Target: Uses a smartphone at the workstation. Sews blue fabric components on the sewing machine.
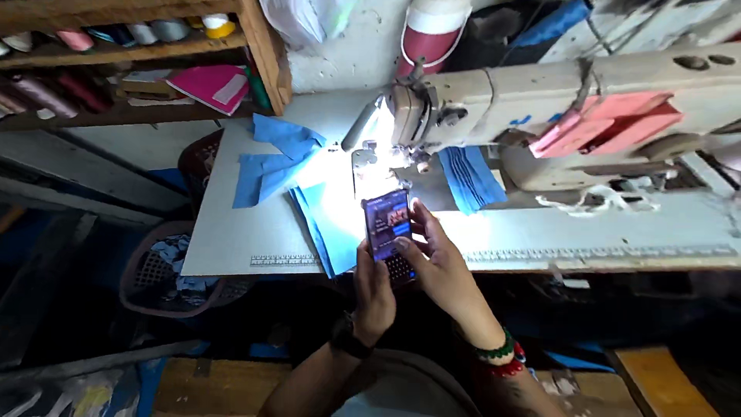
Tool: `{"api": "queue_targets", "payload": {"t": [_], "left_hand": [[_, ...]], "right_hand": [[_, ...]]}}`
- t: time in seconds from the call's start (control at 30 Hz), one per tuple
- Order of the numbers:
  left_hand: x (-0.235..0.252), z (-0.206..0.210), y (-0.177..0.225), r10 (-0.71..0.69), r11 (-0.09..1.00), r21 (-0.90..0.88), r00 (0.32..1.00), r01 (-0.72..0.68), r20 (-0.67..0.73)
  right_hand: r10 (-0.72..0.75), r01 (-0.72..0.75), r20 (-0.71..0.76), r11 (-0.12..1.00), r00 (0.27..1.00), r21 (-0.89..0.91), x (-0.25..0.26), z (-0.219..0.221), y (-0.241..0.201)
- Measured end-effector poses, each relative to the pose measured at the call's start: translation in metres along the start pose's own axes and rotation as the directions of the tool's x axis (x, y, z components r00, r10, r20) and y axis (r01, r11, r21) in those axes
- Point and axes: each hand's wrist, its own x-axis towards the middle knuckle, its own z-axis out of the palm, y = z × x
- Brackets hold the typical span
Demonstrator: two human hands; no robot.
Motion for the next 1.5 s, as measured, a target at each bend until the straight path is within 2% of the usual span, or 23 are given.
{"api": "queue_targets", "payload": {"t": [0.07,0.1,0.17,0.23,0.37,0.5,0.7,0.9,1.17,1.37,1.5], "left_hand": [[0.005,-0.008,0.001,-0.187,0.968,-0.168,0.982,0.186,0.007],[0.008,-0.013,0.001,-0.237,0.941,-0.233,0.970,0.244,0.057],[0.012,-0.023,0.005,-0.257,0.892,-0.326,0.945,0.312,0.200],[0.017,-0.030,0.010,-0.241,0.834,-0.399,0.902,0.381,0.358],[0.024,-0.043,0.003,-0.150,0.764,-0.454,0.812,0.457,0.564],[0.028,-0.048,0.001,-0.134,0.776,-0.416,0.769,0.474,0.625],[0.030,-0.049,0.005,-0.179,0.849,-0.297,0.768,0.436,0.616],[0.029,-0.050,0.002,-0.141,0.835,-0.340,0.766,0.433,0.628],[0.029,-0.051,0.002,-0.135,0.824,-0.361,0.770,0.436,0.623],[0.031,-0.054,0.002,-0.117,0.803,-0.389,0.760,0.451,0.640],[0.031,-0.055,0.002,-0.125,0.807,-0.377,0.754,0.456,0.645]], "right_hand": [[0.063,-0.086,0.088,0.952,0.994,0.295,-0.004,-0.011,0.006],[0.081,-0.152,0.182,0.893,0.980,0.423,-0.007,-0.017,0.014],[0.032,-0.289,0.398,0.741,0.917,0.606,-0.013,-0.030,0.030],[-0.013,-0.374,0.496,0.640,0.868,0.671,-0.019,-0.036,0.038],[-0.008,-0.372,0.509,0.674,0.861,0.638,-0.026,-0.042,0.043],[0.026,-0.373,0.503,0.705,0.864,0.604,-0.025,-0.043,0.041],[-0.006,-0.358,0.496,0.685,0.868,0.634,-0.026,-0.041,0.046],[0.009,-0.297,0.430,0.736,0.903,0.608,-0.029,-0.032,0.045],[-0.013,-0.301,0.448,0.724,0.894,0.621,-0.029,-0.032,0.047],[-0.045,-0.384,0.505,0.593,0.862,0.708,-0.027,-0.039,0.050],[-0.006,-0.402,0.496,0.577,0.868,0.711,-0.025,-0.036,0.049]]}}
